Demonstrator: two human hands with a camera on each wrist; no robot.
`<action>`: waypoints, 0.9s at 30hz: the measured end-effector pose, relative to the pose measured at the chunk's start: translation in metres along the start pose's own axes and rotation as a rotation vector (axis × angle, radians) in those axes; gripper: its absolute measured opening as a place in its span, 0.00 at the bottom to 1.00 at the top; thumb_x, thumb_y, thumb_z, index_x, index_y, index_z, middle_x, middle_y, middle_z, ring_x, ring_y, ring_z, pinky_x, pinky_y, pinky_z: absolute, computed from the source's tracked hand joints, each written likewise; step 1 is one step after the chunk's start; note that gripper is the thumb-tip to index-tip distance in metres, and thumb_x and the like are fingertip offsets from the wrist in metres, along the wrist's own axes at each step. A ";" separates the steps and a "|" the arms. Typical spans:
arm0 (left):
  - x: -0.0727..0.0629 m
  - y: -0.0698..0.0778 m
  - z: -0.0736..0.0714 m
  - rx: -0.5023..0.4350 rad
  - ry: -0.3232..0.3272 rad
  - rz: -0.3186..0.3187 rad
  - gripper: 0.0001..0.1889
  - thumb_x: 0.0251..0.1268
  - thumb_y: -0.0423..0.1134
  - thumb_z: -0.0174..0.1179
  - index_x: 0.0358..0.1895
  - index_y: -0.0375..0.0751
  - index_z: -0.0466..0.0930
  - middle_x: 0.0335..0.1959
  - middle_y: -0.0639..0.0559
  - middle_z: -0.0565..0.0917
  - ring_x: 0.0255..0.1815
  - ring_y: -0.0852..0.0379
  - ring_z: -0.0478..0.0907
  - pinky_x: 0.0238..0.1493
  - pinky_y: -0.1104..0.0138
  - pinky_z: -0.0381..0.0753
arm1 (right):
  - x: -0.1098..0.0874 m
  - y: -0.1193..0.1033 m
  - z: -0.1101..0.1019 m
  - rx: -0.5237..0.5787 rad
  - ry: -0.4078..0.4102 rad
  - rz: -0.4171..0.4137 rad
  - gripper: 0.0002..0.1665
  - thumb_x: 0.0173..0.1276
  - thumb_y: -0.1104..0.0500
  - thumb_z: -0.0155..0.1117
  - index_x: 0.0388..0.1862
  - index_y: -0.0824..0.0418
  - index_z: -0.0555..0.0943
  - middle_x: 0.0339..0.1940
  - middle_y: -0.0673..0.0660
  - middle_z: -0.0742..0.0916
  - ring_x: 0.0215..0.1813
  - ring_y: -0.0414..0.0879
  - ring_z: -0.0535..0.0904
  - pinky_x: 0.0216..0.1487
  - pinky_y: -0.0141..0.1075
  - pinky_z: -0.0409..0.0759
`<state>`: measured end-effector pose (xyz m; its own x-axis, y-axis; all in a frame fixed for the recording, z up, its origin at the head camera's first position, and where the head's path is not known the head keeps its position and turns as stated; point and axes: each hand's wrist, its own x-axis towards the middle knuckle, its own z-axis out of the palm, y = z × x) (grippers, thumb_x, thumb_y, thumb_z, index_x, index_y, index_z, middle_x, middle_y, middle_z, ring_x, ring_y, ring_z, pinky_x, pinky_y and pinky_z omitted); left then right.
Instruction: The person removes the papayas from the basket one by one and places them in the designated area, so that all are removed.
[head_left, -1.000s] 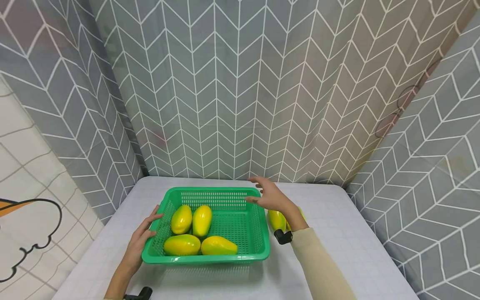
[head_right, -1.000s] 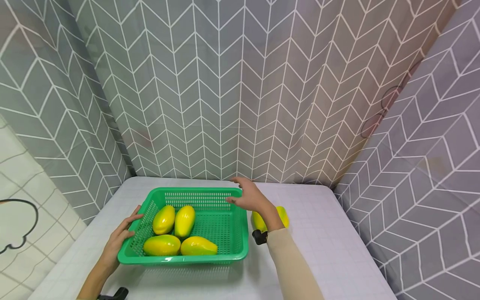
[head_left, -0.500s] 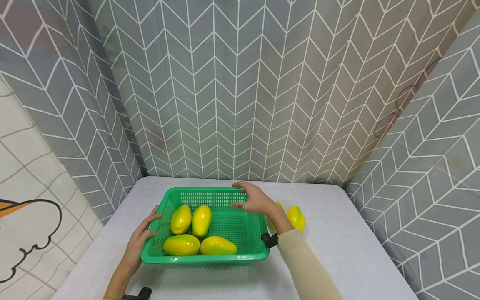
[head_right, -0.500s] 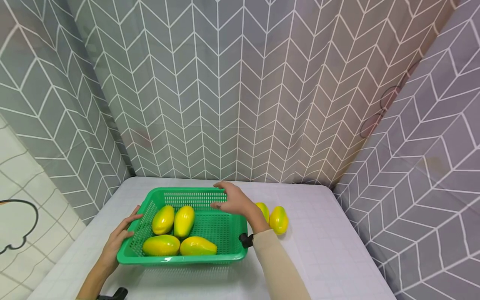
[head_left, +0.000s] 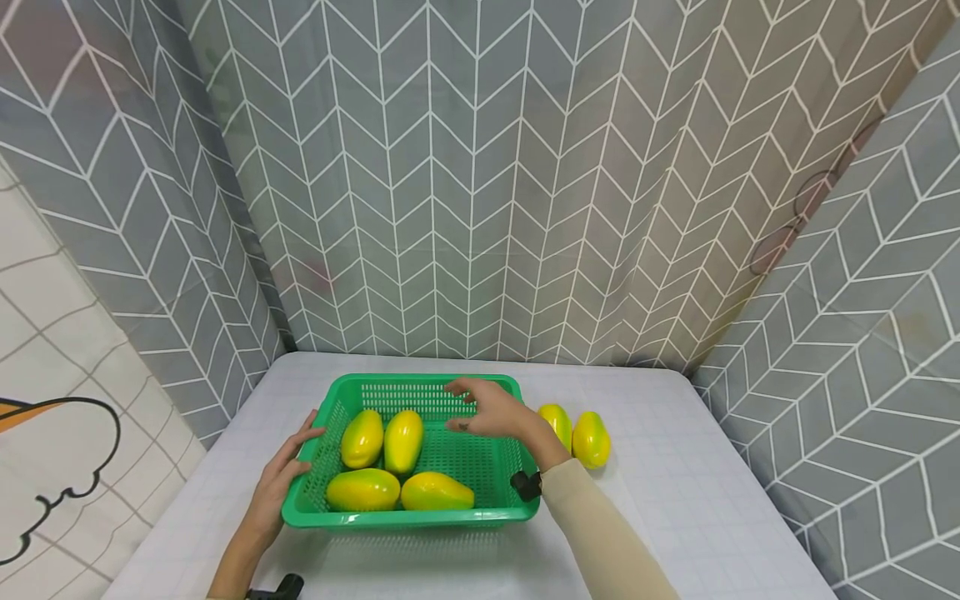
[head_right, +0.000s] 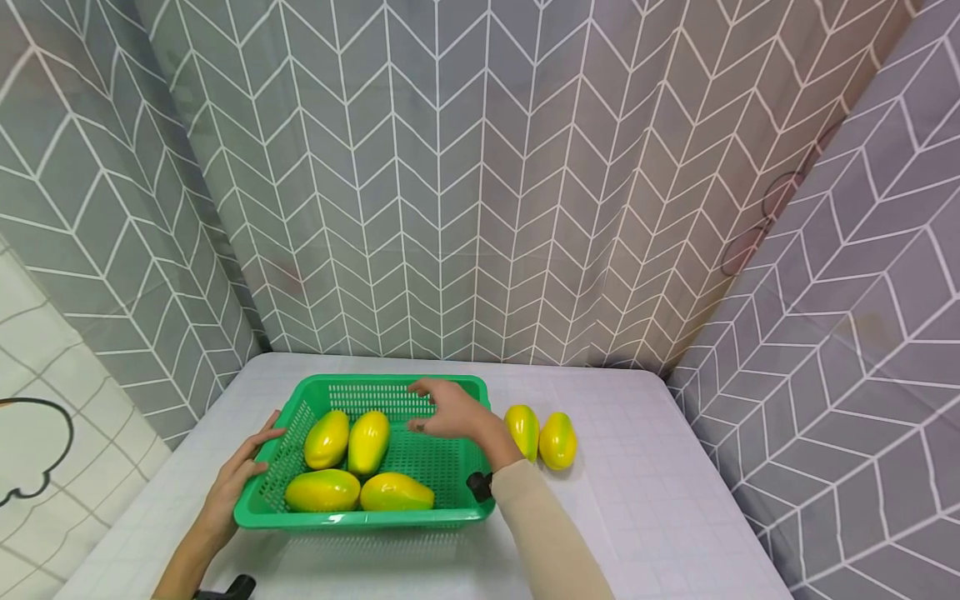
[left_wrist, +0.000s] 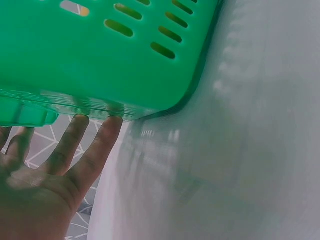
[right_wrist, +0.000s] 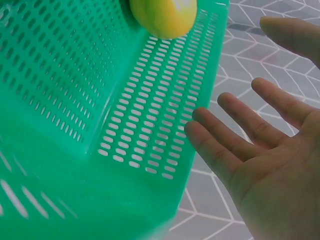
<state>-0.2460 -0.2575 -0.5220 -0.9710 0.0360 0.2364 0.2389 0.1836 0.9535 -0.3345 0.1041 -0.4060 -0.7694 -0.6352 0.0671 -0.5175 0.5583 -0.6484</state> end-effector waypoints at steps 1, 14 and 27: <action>0.000 0.000 0.000 0.000 0.000 -0.001 0.26 0.79 0.29 0.41 0.77 0.34 0.65 0.91 0.58 0.47 0.78 0.87 0.47 0.68 0.92 0.56 | 0.001 -0.001 0.001 0.004 -0.008 0.000 0.38 0.71 0.56 0.71 0.76 0.68 0.71 0.75 0.67 0.79 0.73 0.69 0.78 0.72 0.61 0.78; 0.001 0.000 -0.001 -0.001 -0.004 -0.012 0.26 0.80 0.30 0.41 0.77 0.35 0.65 0.91 0.56 0.47 0.79 0.86 0.46 0.66 0.92 0.57 | 0.008 -0.002 0.017 -0.043 -0.083 0.033 0.35 0.72 0.54 0.71 0.74 0.64 0.75 0.74 0.63 0.82 0.72 0.63 0.80 0.71 0.55 0.80; -0.001 0.000 -0.001 -0.013 -0.013 0.009 0.26 0.80 0.30 0.40 0.77 0.33 0.65 0.91 0.57 0.47 0.77 0.88 0.48 0.67 0.91 0.57 | 0.013 0.001 0.029 -0.108 -0.238 0.073 0.33 0.71 0.49 0.73 0.72 0.58 0.78 0.68 0.62 0.86 0.66 0.60 0.84 0.61 0.40 0.86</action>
<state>-0.2452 -0.2585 -0.5219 -0.9687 0.0505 0.2430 0.2481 0.1703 0.9537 -0.3338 0.0810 -0.4278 -0.7032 -0.6916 -0.1651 -0.5104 0.6527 -0.5599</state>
